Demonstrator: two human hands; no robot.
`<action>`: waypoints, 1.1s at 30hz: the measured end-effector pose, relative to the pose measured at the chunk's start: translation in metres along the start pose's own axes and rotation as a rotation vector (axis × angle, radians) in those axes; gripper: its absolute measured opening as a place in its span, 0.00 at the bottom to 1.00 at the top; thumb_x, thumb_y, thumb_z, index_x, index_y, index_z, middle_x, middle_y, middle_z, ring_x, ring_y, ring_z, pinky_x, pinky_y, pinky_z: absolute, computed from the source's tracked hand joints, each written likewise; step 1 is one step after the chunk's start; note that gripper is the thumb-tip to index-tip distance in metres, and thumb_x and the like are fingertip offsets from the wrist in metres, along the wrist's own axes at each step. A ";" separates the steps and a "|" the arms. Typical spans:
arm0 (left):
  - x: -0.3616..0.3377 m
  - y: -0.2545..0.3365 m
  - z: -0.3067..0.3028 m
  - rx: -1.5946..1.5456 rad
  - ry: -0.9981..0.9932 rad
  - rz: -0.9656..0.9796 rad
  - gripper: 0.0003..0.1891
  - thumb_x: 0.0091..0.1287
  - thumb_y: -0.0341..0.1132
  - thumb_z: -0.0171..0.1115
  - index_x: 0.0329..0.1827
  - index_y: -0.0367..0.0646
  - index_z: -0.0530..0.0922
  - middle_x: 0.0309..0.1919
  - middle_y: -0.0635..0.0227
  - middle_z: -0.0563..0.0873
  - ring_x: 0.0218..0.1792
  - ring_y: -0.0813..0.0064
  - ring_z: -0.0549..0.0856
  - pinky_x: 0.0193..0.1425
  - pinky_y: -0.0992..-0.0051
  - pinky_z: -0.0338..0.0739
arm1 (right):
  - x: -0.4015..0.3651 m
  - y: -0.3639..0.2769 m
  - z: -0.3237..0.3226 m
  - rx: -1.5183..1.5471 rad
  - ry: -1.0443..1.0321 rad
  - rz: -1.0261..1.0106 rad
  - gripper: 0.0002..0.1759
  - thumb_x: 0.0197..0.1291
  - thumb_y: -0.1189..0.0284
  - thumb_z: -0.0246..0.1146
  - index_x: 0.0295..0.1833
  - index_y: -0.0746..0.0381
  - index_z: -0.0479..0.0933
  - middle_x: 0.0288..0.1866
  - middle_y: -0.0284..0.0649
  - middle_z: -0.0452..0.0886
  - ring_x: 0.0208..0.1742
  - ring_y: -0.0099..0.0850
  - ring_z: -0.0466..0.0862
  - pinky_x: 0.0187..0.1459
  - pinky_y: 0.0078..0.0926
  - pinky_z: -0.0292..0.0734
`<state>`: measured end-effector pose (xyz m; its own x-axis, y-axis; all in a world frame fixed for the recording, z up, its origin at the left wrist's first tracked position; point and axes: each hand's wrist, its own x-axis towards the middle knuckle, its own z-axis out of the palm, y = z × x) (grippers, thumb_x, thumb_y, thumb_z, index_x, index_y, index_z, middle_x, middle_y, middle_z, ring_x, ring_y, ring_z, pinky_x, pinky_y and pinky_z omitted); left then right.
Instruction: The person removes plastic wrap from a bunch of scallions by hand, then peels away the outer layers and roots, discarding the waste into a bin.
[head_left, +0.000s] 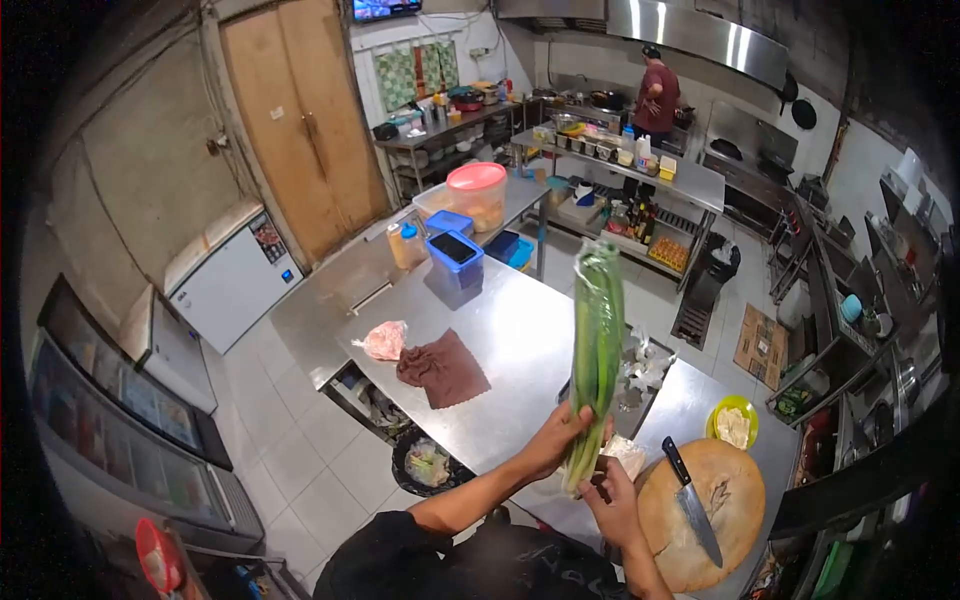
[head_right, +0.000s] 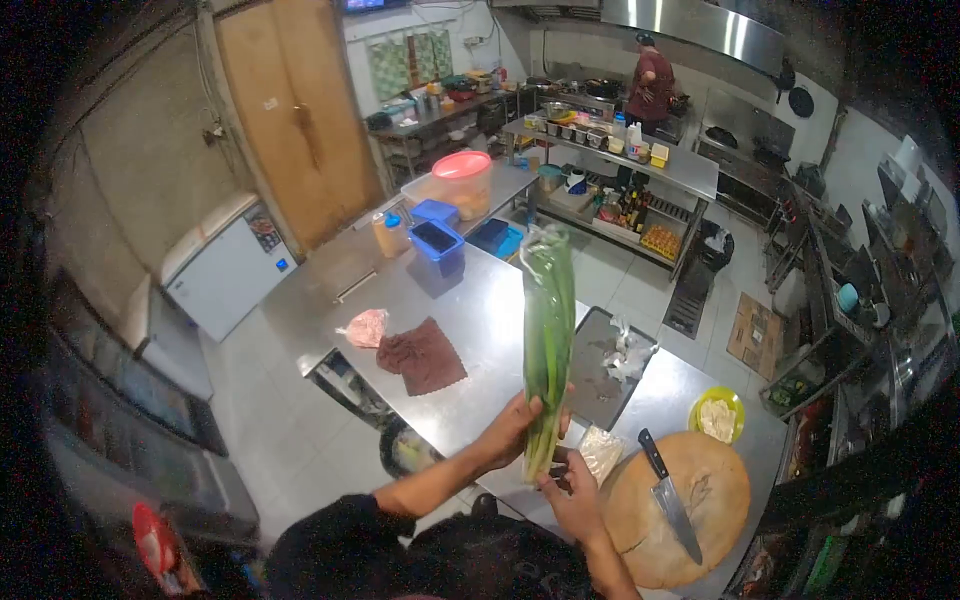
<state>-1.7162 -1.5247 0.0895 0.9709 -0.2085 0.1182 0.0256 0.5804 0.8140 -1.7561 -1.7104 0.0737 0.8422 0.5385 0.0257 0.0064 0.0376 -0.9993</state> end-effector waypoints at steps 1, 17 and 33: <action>0.002 0.011 0.006 0.008 -0.042 0.023 0.39 0.72 0.68 0.55 0.74 0.46 0.66 0.43 0.68 0.78 0.44 0.76 0.80 0.49 0.73 0.79 | 0.001 0.001 0.000 0.040 0.019 -0.004 0.24 0.69 0.75 0.67 0.67 0.66 0.70 0.56 0.38 0.81 0.53 0.27 0.83 0.55 0.27 0.80; 0.012 0.015 0.002 -0.541 0.091 0.017 0.16 0.75 0.48 0.60 0.55 0.48 0.74 0.29 0.74 0.70 0.29 0.79 0.73 0.32 0.78 0.72 | -0.006 -0.013 0.006 -0.425 0.270 -0.469 0.17 0.53 0.84 0.74 0.49 0.65 0.83 0.42 0.45 0.87 0.38 0.33 0.89 0.42 0.29 0.86; 0.006 0.009 0.001 -0.612 0.401 0.063 0.19 0.75 0.51 0.60 0.53 0.45 0.72 0.27 0.71 0.68 0.29 0.77 0.71 0.31 0.78 0.71 | -0.008 -0.033 0.012 -0.313 0.405 -0.443 0.07 0.60 0.86 0.68 0.43 0.67 0.79 0.39 0.41 0.85 0.36 0.26 0.87 0.38 0.21 0.82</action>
<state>-1.7106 -1.5214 0.0984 0.9845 0.0759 -0.1583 -0.0186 0.9418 0.3357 -1.7699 -1.7056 0.1064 0.8591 0.1683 0.4833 0.5022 -0.0958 -0.8594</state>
